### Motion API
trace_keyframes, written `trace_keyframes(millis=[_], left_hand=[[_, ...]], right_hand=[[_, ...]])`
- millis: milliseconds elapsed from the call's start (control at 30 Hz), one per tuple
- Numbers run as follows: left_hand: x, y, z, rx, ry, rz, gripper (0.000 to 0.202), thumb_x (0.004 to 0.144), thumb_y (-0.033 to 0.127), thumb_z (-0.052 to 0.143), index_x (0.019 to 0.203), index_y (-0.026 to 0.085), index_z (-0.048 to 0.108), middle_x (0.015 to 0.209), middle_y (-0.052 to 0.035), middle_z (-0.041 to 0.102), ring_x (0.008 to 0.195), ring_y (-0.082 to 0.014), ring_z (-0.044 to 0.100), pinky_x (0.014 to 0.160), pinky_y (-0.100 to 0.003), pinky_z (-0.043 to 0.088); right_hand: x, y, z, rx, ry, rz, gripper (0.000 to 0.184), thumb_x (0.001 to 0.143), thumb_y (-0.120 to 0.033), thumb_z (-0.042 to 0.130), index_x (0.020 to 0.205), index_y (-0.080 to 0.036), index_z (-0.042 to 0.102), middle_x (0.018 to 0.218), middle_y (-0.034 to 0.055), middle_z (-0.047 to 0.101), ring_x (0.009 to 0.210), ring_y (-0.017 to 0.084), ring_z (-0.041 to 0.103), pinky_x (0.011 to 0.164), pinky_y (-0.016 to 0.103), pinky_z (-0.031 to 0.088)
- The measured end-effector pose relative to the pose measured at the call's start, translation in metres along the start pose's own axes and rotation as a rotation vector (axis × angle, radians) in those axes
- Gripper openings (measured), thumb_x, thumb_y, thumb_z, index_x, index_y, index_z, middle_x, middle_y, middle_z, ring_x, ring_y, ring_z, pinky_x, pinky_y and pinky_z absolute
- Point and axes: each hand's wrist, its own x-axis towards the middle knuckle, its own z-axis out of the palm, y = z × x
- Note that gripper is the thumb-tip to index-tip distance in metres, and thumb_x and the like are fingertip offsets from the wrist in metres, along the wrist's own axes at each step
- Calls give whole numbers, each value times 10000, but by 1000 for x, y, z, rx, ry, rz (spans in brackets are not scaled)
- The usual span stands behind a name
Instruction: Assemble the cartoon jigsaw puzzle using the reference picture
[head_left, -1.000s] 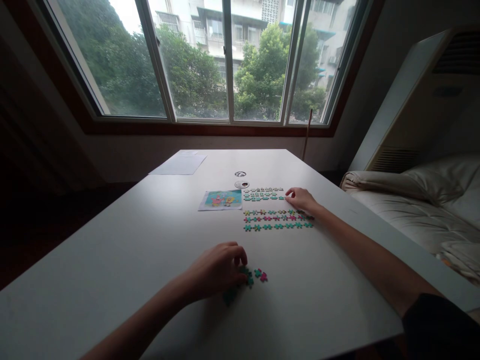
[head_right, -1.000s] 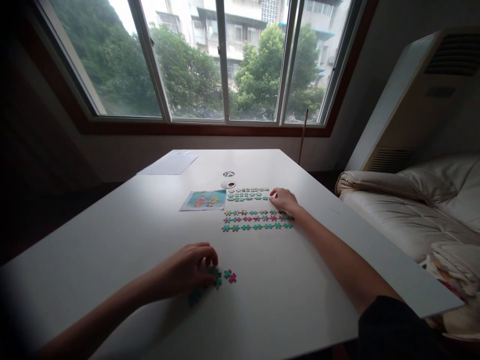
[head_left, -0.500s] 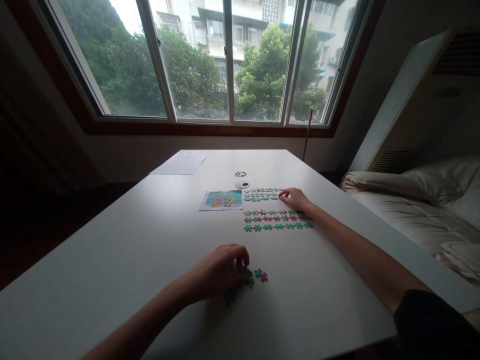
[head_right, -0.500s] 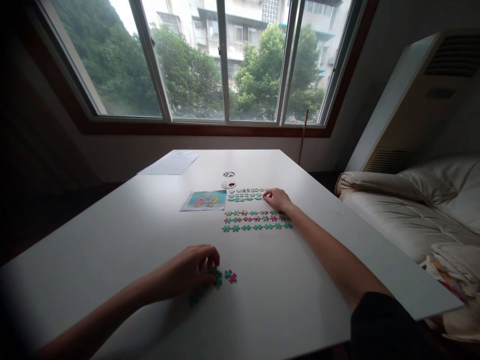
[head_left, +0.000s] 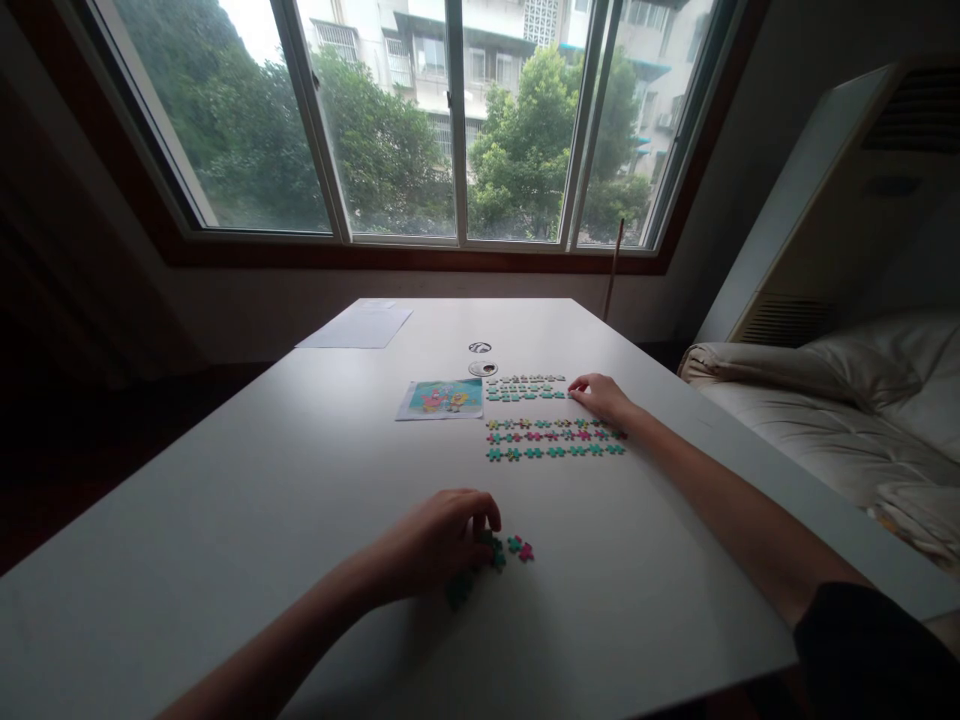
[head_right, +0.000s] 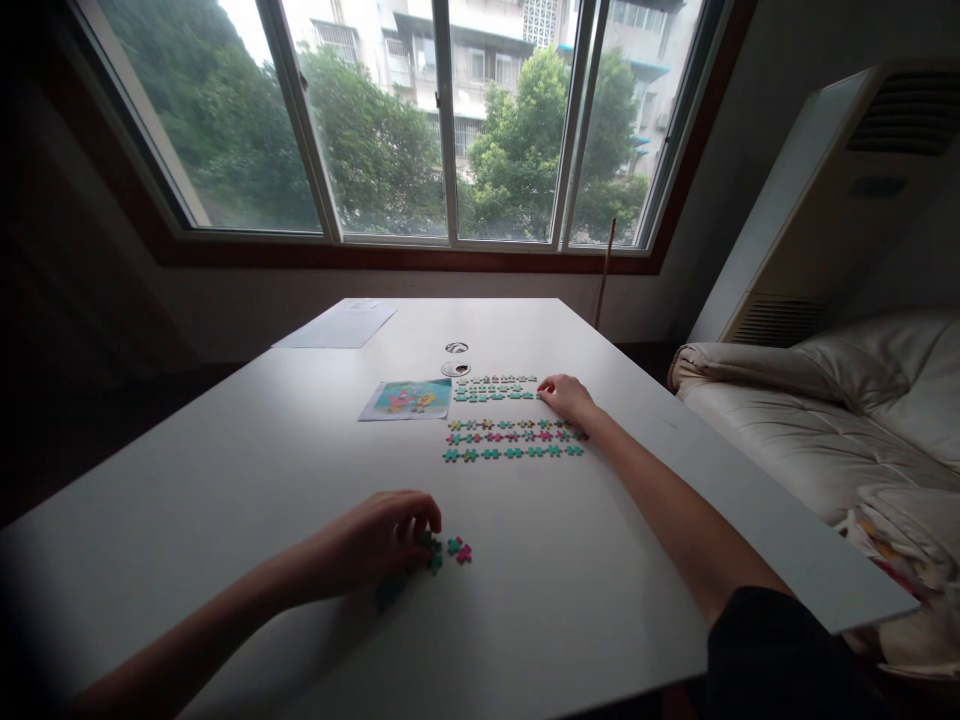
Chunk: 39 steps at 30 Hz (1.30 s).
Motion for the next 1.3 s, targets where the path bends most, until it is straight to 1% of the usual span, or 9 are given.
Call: trace_keyframes(millis=[167, 300, 400, 467, 600, 700, 800, 1033, 1300], left_hand=[[-1, 1, -1, -96, 41, 15, 88, 741, 184, 542, 805, 186, 601, 706, 18, 555, 638, -116, 498, 579, -202, 377], [1, 3, -4, -207, 139, 14, 70, 740, 210, 554, 783, 178, 599, 750, 0, 576, 686, -128, 489, 604, -214, 385], [6, 3, -5, -335, 258, -24, 107, 721, 264, 591, 757, 167, 616, 775, -19, 577, 694, -134, 475, 590, -222, 379], [9, 3, -5, -463, 315, -74, 159, 699, 306, 621, 748, 155, 623, 730, -17, 571, 668, -131, 472, 594, -232, 378], [11, 3, -2, -717, 352, -192, 233, 676, 346, 659, 783, 143, 621, 663, 5, 564, 585, -105, 453, 540, -218, 345], [11, 2, 0, -804, 380, -211, 253, 673, 348, 681, 809, 140, 631, 672, 8, 564, 545, -83, 407, 490, -200, 297], [12, 3, 3, -818, 408, -207, 267, 674, 352, 691, 829, 138, 653, 707, -11, 590, 555, -82, 400, 496, -202, 297], [17, 6, 7, -913, 404, -180, 242, 675, 316, 701, 815, 125, 652, 650, 1, 571, 546, -73, 410, 498, -197, 310], [18, 6, 10, -969, 368, -170, 233, 657, 300, 707, 788, 119, 639, 712, -24, 612, 604, -95, 487, 536, -207, 357]], right_hand=[[-2, -8, -4, 20, 39, -32, 197, 773, -277, 549, 896, -202, 683, 840, 44, 674, 768, 168, 597, 692, 253, 415], [-16, -30, -16, 45, 85, -95, 208, 805, -246, 512, 930, -173, 662, 858, 54, 663, 787, 163, 585, 732, 258, 414], [-45, -59, -23, 96, 68, -214, 162, 800, -246, 531, 887, -194, 658, 832, 21, 654, 721, 124, 571, 696, 225, 418], [-71, -81, -26, 213, 32, -381, 131, 797, -226, 540, 838, -178, 654, 773, 23, 645, 661, 113, 557, 645, 218, 419], [-120, -118, -27, 366, 4, -533, 122, 808, -217, 531, 802, -183, 647, 706, 14, 635, 670, 113, 557, 655, 227, 417], [-141, -133, -25, 441, -11, -542, 116, 807, -223, 533, 806, -193, 645, 687, 7, 630, 641, 108, 547, 615, 222, 412], [-149, -141, -21, 497, -10, -523, 103, 799, -241, 548, 800, -200, 643, 685, 1, 628, 620, 104, 537, 595, 221, 407], [-151, -146, -18, 560, -22, -434, 97, 779, -270, 581, 766, -200, 647, 663, -8, 619, 577, 94, 510, 562, 214, 391], [-151, -151, -15, 618, 6, -377, 111, 764, -291, 591, 732, -190, 627, 639, -17, 612, 552, 88, 494, 549, 216, 386]])
